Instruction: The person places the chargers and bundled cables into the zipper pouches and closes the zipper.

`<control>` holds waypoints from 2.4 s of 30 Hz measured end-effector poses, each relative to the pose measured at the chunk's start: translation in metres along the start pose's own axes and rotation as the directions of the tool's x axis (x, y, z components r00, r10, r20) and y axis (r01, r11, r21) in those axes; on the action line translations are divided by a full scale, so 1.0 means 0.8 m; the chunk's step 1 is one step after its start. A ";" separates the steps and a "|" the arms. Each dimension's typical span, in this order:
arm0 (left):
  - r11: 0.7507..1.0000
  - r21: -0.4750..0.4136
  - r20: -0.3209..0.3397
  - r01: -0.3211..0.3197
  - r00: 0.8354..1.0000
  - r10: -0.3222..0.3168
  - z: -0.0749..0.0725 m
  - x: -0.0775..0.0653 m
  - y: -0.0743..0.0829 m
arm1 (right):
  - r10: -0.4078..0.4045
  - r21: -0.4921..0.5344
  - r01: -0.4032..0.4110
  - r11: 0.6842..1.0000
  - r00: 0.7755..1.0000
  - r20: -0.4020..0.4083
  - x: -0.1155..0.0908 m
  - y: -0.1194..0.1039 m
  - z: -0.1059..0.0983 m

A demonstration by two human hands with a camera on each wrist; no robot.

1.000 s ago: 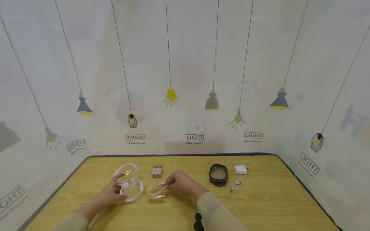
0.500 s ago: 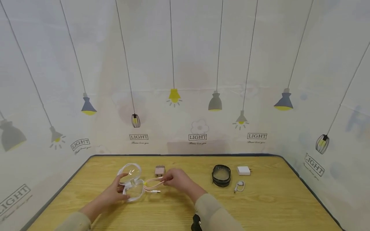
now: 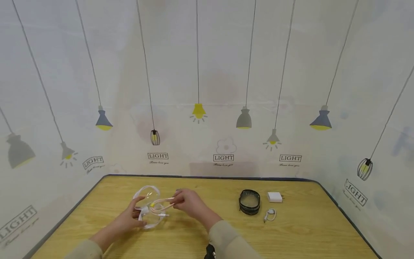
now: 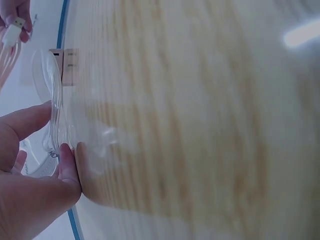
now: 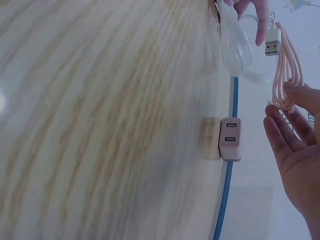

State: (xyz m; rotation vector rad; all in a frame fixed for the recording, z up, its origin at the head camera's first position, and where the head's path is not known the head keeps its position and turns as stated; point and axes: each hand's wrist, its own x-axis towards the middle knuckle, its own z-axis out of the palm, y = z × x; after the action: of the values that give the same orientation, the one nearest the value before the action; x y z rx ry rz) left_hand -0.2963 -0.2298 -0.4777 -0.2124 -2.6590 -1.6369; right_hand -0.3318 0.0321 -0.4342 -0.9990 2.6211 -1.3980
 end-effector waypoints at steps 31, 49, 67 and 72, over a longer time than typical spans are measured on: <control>0.994 -0.107 0.067 -0.028 0.997 0.035 -0.003 -0.006 0.006 | 0.010 -0.161 -0.020 0.987 0.998 -0.063 0.021 -0.016 0.054; 0.998 0.019 0.059 -0.062 0.996 0.061 0.002 -0.015 0.009 | 0.074 -0.053 -0.077 0.996 0.996 -0.053 0.014 -0.012 0.065; 0.995 0.073 0.033 -0.068 0.997 0.065 0.004 -0.011 0.014 | 0.095 -0.026 -0.095 0.995 0.995 -0.014 0.017 -0.003 0.061; 0.994 0.080 0.040 -0.075 0.997 0.072 0.004 -0.012 0.014 | 0.096 0.003 -0.096 0.995 0.995 -0.009 0.016 -0.002 0.060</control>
State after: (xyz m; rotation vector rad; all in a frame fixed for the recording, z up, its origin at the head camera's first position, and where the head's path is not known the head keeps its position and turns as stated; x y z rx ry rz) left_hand -0.2854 -0.2235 -0.4702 -0.3382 -2.7033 -1.5144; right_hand -0.3272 -0.0107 -0.4585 -0.8549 2.6351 -1.3876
